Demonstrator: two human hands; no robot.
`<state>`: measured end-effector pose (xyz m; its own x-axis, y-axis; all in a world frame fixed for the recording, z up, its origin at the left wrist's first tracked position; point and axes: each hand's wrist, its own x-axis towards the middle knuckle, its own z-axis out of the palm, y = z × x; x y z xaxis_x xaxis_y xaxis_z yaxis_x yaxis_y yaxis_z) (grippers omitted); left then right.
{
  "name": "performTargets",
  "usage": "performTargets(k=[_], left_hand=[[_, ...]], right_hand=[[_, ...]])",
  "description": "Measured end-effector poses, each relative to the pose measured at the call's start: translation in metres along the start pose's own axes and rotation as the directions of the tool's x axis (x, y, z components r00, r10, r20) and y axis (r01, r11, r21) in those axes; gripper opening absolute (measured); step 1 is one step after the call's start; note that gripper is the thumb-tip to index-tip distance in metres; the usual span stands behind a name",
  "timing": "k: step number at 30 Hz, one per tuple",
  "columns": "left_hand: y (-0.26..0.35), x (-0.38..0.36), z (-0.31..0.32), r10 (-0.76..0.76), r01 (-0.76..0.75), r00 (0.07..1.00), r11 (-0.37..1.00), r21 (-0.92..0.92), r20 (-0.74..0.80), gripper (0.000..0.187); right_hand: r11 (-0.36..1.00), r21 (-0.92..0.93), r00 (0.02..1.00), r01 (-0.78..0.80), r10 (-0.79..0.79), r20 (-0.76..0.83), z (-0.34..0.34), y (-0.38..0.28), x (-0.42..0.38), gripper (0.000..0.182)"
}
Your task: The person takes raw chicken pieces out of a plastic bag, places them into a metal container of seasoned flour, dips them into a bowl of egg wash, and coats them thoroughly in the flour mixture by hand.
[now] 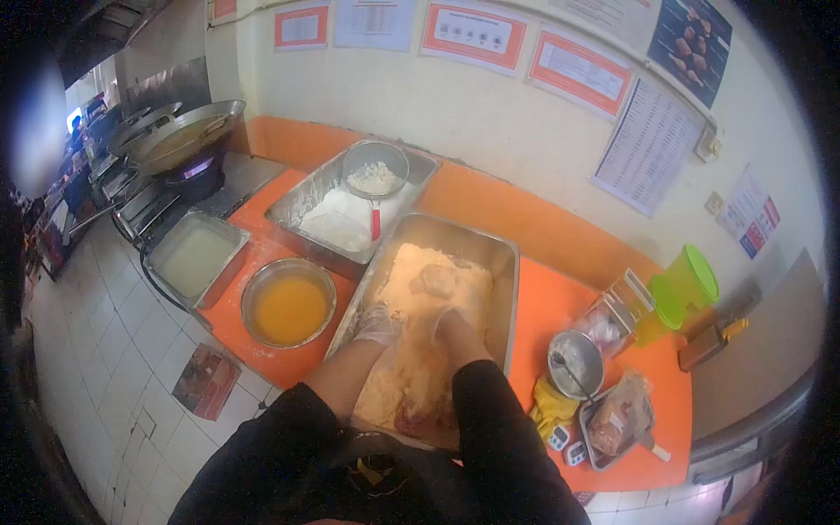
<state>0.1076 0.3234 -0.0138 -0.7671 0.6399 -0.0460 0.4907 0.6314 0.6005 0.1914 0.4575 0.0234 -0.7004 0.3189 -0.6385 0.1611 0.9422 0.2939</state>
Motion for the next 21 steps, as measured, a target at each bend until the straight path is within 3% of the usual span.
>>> performTargets(k=[1, 4, 7, 8, 10, 13, 16, 18, 19, 21], left_hand=[[0.000, 0.001, 0.002, -0.016, 0.016, 1.000, 1.000, -0.004, -0.017, 0.034], [0.002, 0.000, -0.005, -0.043, 0.045, 0.995, 0.999, -0.019, 0.089, 0.050], [0.004, 0.002, 0.000, -0.105, 0.105, 0.994, 0.993, -0.046, 0.015, 0.052], [0.005, 0.002, 0.000, -0.085, 0.088, 0.995, 0.995, -0.054, 0.061, 0.050], [0.020, -0.012, -0.026, -0.047, 0.059, 0.986, 0.996, -0.071, 0.158, 0.047], [-0.001, 0.011, 0.016, 0.019, -0.100, 0.857, 0.986, 0.130, 0.514, 0.042], [-0.014, 0.017, 0.029, 0.073, -0.190, 0.848, 0.966, 0.173, 0.524, 0.036], [0.005, 0.009, -0.017, 0.123, -0.364, 0.720, 0.905, 0.220, 0.683, 0.033], [0.011, 0.007, -0.032, 0.141, -0.453, 0.643, 0.862, 0.226, 0.753, 0.031], [0.000, 0.013, -0.014, 0.177, -0.558, 0.617, 0.786, 0.267, 0.767, 0.028]], right_hand=[[0.995, 0.097, 1.000, -0.004, 0.003, 0.005, -0.001, -0.004, 0.002, 0.029], [0.977, 0.141, 0.953, 0.158, -0.113, -0.282, -0.007, -0.010, -0.005, 0.035], [0.943, -0.062, 0.935, 0.328, -0.333, -0.119, -0.018, -0.009, 0.026, 0.036], [0.865, -0.138, 0.850, 0.482, -0.500, -0.166, -0.015, -0.004, 0.031, 0.036], [0.626, -0.301, 0.590, 0.719, -0.779, -0.212, -0.006, 0.006, 0.034, 0.037], [0.751, -0.160, 0.764, 0.641, -0.644, 0.040, 0.026, 0.004, 0.064, 0.032], [0.809, -0.131, 0.820, 0.572, -0.563, 0.104, -0.010, -0.021, 0.013, 0.031], [0.946, 0.134, 0.955, 0.297, -0.298, -0.013, -0.024, -0.038, -0.010, 0.031], [0.952, 0.271, 0.990, 0.142, -0.137, -0.038, -0.025, -0.045, -0.012, 0.033], [0.963, 0.259, 0.996, 0.071, -0.057, -0.061, -0.018, -0.056, -0.004, 0.034]])
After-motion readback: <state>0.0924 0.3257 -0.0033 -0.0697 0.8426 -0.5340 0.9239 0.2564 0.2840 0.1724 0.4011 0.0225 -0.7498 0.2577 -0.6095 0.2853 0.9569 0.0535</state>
